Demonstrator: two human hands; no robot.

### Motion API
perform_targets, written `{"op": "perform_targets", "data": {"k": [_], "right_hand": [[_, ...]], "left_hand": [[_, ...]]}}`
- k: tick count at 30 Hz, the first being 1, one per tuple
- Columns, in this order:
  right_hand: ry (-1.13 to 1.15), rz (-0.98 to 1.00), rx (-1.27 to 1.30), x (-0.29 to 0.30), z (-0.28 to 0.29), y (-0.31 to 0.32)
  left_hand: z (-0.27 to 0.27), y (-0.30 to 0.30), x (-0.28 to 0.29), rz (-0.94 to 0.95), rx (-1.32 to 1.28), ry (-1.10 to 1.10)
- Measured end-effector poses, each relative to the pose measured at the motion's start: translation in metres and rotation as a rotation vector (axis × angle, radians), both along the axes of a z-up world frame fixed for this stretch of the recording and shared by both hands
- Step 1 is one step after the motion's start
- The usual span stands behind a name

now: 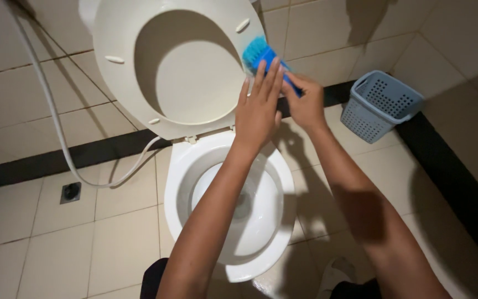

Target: The person picks up a blue scrub brush and scrubs the toilet seat, lid, and the inside of the bowl. The person uses both hands to hold and maneuver the brush while kneeling on the floor.

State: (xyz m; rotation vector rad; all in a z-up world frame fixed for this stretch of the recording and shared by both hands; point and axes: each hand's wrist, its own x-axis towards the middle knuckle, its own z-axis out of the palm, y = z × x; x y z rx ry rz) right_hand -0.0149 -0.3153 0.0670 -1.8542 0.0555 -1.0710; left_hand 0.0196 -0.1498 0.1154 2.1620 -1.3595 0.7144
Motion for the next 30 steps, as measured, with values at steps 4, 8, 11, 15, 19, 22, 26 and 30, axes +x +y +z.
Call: {"op": "perform_targets", "data": {"k": [4, 8, 11, 15, 19, 22, 26, 30], "right_hand": [[0.038, -0.027, -0.098, -0.012, -0.033, 0.002], [0.065, 0.03, -0.026, -0.023, -0.031, 0.008], [0.028, -0.037, -0.117, -0.016, -0.02, 0.003], [0.1, -0.149, -0.086, -0.01, 0.021, 0.007], [0.049, -0.159, -0.148, -0.013, 0.06, 0.022], [-0.028, -0.169, -0.152, -0.004, 0.046, 0.02], [0.006, -0.128, -0.094, -0.004, 0.02, 0.017], [0.106, -0.127, -0.072, -0.017, -0.007, 0.021]], "left_hand": [[-0.029, 0.003, -0.009, 0.02, 0.085, 0.02], [-0.038, 0.007, -0.018, 0.027, 0.074, 0.067], [-0.023, 0.004, -0.013, 0.019, 0.059, 0.068], [0.006, -0.002, -0.001, 0.031, 0.003, 0.033], [0.026, 0.002, 0.005, 0.049, -0.002, 0.007], [0.022, 0.004, 0.008, 0.025, -0.03, 0.0], [0.008, 0.008, 0.004, 0.027, 0.013, 0.011], [-0.008, 0.016, -0.011, 0.007, 0.085, 0.117]]}}
